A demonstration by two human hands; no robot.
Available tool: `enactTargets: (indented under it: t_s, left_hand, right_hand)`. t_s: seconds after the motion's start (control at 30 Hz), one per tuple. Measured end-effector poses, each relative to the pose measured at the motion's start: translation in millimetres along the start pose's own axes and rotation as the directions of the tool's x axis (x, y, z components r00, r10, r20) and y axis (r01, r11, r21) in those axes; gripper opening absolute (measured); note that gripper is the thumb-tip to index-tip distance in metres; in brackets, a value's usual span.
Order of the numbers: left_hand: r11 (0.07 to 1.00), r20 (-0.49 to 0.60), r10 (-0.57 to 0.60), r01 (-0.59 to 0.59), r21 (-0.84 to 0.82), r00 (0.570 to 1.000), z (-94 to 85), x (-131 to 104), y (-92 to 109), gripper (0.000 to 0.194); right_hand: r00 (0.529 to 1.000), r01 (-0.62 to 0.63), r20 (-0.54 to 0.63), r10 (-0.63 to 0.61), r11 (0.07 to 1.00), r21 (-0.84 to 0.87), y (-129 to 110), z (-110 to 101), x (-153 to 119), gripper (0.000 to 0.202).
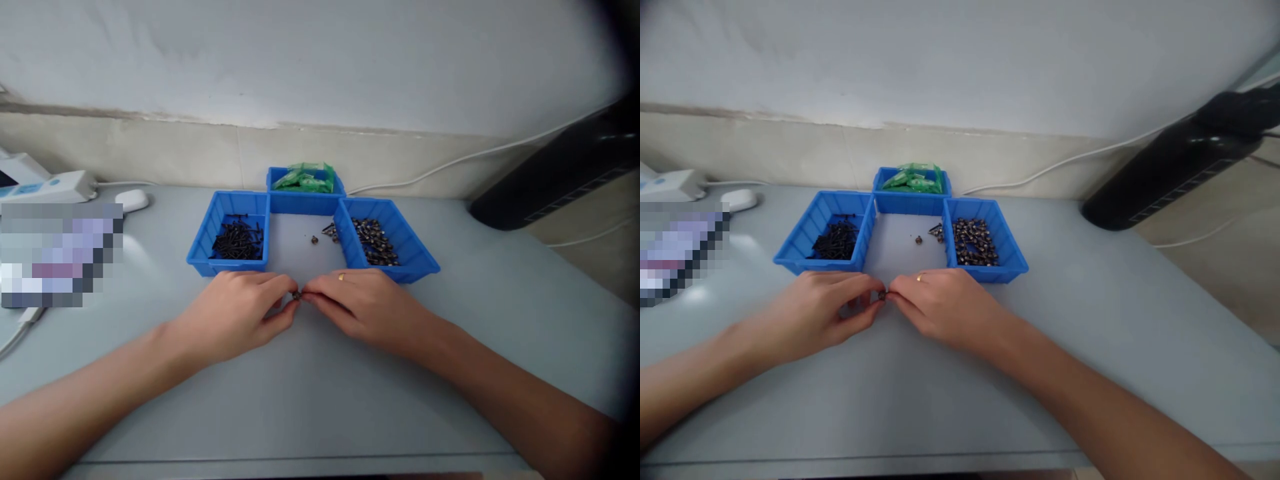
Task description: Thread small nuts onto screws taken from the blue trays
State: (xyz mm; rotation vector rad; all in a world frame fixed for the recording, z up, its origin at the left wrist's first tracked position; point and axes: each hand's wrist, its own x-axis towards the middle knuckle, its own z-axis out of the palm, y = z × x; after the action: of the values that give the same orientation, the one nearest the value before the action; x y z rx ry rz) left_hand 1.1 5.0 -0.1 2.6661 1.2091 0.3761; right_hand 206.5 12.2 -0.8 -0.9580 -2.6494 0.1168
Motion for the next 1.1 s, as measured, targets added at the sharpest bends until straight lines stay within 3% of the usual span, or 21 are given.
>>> enactTargets:
  t_s: [0.33, 0.7, 0.9, 1.1]
  left_hand:
    - [0.999, 0.013, 0.02, -0.02, 0.029, 1.0, 0.7, 0.6, 0.6, 0.026]
    - [0.994, -0.205, 0.078, -0.092, -0.063, 0.976, -0.6, 0.1, 1.1, 0.022]
    - [0.987, -0.189, 0.128, -0.145, -0.075, 0.974, -0.1, -1.4, -0.3, 0.019]
    - [0.989, -0.216, 0.121, -0.136, -0.055, 0.969, 0.1, -1.2, -1.4, 0.017]
  right_hand:
    - [0.999, -0.032, 0.042, 0.033, 0.999, -0.009, 2.7, 2.5, -0.3, 0.019]
    - [0.99, -0.076, 0.12, 0.072, 0.997, 0.028, -2.2, 1.4, 2.4, 0.02]
    - [0.987, -0.046, 0.157, 0.028, 0.992, 0.114, -1.0, 4.3, 1.7, 0.016]
    - [0.991, -0.042, 0.126, 0.034, 0.997, 0.064, -0.6, 0.8, 1.3, 0.02]
